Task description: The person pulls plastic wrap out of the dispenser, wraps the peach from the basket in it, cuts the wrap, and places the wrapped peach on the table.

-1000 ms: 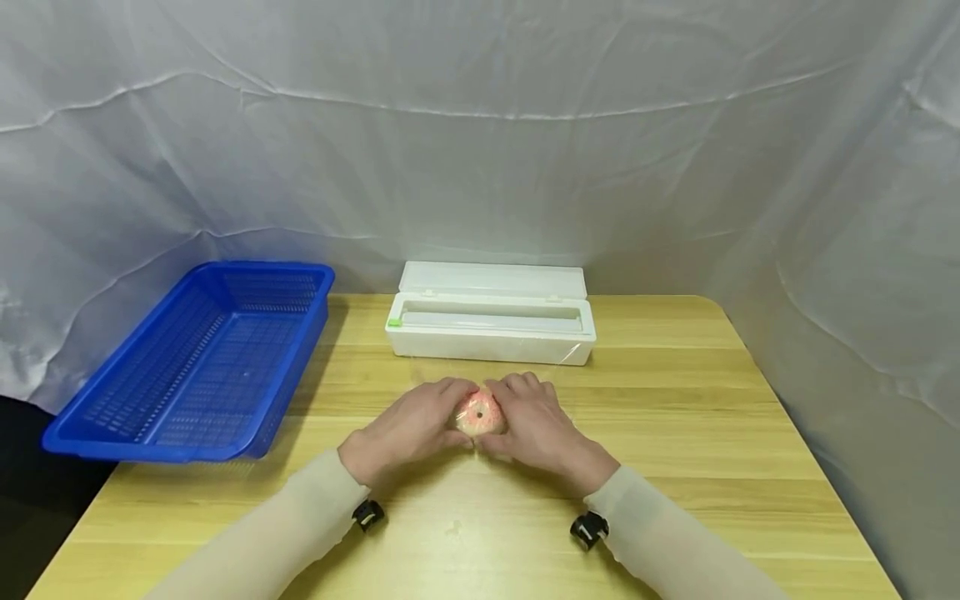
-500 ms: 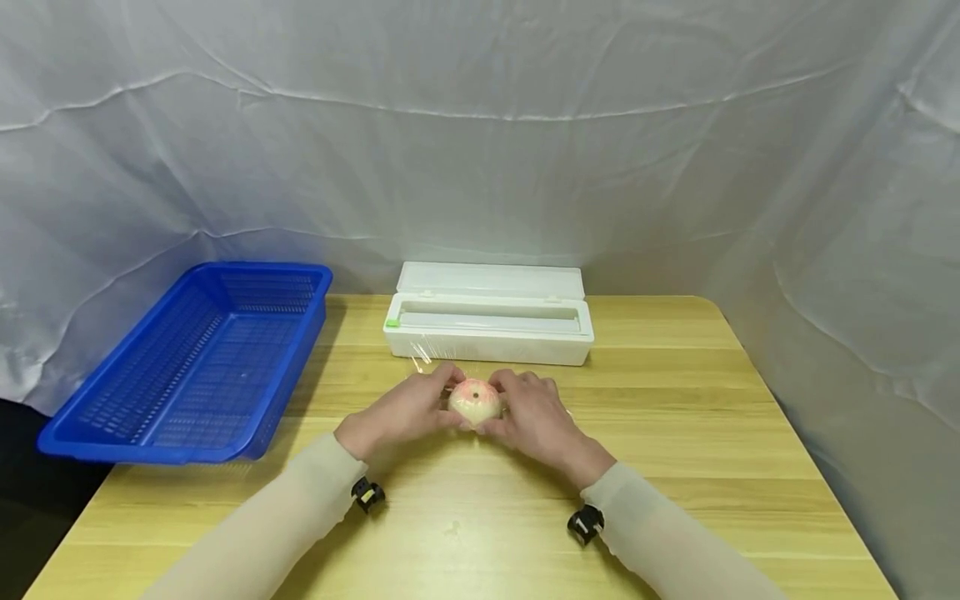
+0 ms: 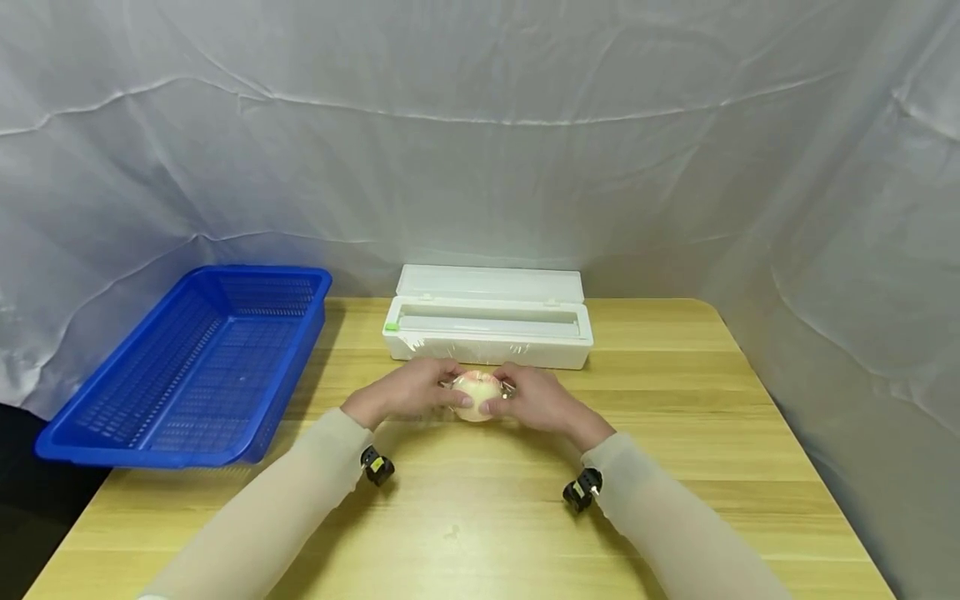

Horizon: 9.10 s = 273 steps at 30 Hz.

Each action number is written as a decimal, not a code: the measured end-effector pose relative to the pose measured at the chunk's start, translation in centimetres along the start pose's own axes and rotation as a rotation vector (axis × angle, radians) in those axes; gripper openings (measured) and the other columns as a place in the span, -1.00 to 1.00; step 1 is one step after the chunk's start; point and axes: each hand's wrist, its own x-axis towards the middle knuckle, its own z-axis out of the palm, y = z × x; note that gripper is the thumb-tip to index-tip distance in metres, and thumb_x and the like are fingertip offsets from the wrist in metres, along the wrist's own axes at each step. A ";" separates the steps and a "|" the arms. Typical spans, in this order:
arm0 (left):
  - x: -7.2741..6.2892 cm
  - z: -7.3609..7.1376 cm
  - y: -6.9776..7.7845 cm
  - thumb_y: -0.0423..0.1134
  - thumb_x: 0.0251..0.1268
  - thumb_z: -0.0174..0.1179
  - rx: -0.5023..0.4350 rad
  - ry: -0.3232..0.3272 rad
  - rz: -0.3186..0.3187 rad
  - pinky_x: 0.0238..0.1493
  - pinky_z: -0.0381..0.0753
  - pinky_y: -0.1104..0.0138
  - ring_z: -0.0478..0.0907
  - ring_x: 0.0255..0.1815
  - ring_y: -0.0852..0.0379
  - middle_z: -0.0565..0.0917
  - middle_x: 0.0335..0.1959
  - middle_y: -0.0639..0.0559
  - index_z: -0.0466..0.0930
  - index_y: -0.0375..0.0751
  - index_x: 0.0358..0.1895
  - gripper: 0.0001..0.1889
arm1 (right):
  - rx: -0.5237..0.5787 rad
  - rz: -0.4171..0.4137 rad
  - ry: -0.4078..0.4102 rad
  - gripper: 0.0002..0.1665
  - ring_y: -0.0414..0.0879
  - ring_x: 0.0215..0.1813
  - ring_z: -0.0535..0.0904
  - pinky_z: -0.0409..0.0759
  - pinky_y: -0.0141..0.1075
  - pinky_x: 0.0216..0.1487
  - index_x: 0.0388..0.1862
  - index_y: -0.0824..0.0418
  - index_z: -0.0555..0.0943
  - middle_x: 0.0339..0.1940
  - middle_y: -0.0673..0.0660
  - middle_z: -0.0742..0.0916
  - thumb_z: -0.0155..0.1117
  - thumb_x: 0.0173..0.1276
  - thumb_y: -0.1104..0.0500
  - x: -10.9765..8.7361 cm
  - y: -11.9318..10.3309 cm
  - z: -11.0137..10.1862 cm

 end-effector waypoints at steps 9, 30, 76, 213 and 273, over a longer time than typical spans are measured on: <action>1.0 -1.0 -0.5 0.02 0.50 0.31 -0.070 -0.091 0.026 -0.18 0.66 0.31 0.60 -0.36 0.19 0.76 -0.24 0.04 0.75 -0.08 -0.04 -0.74 | -0.259 -0.086 0.134 -0.19 0.21 0.33 0.57 0.51 0.26 0.34 0.45 0.22 0.54 0.32 0.26 0.65 0.40 0.43 -0.25 -0.4 -0.9 0.6; -2.3 -3.0 -2.6 0.08 0.60 0.19 -0.115 0.167 -0.088 -0.13 0.59 0.22 0.58 -0.20 0.11 0.70 -0.18 0.01 0.69 -0.13 0.00 -0.66 | -0.539 -0.209 0.243 -0.05 0.25 0.38 0.54 0.52 0.22 0.25 0.50 0.21 0.46 0.38 0.23 0.64 0.58 0.28 -0.19 0.4 -0.5 1.3; 2.4 2.9 0.4 0.07 0.23 0.52 0.544 0.297 0.205 0.58 0.36 0.16 0.54 0.42 -0.03 0.66 0.32 -0.07 0.49 -0.21 0.39 -0.25 | -0.500 -0.252 0.318 -0.03 0.26 0.21 0.57 0.57 0.15 0.14 0.26 0.23 0.49 0.20 0.29 0.62 0.74 0.01 -0.21 0.5 0.8 1.1; -0.1 -2.8 -5.8 0.00 0.42 0.41 -0.068 0.622 -0.272 -0.49 0.43 0.32 0.42 -0.54 0.15 0.65 -0.43 0.01 0.52 0.07 0.50 -0.39 | -0.571 -0.221 0.201 -0.84 0.01 -0.05 0.71 0.63 0.00 0.13 -0.07 0.04 0.82 -0.12 0.02 0.84 0.34 0.56 0.07 12.7 -9.3 2.0; -0.2 -2.8 -5.7 -0.09 0.44 0.40 -0.180 0.609 -0.308 -0.49 0.50 0.34 0.54 -0.50 0.15 0.80 -0.05 -0.11 0.48 0.15 0.52 -0.38 | -0.590 -0.237 0.191 -0.82 0.02 -0.06 0.73 0.69 0.03 0.16 -0.05 0.08 0.82 -0.13 0.04 0.84 0.35 0.55 0.07 11.0 -7.1 0.1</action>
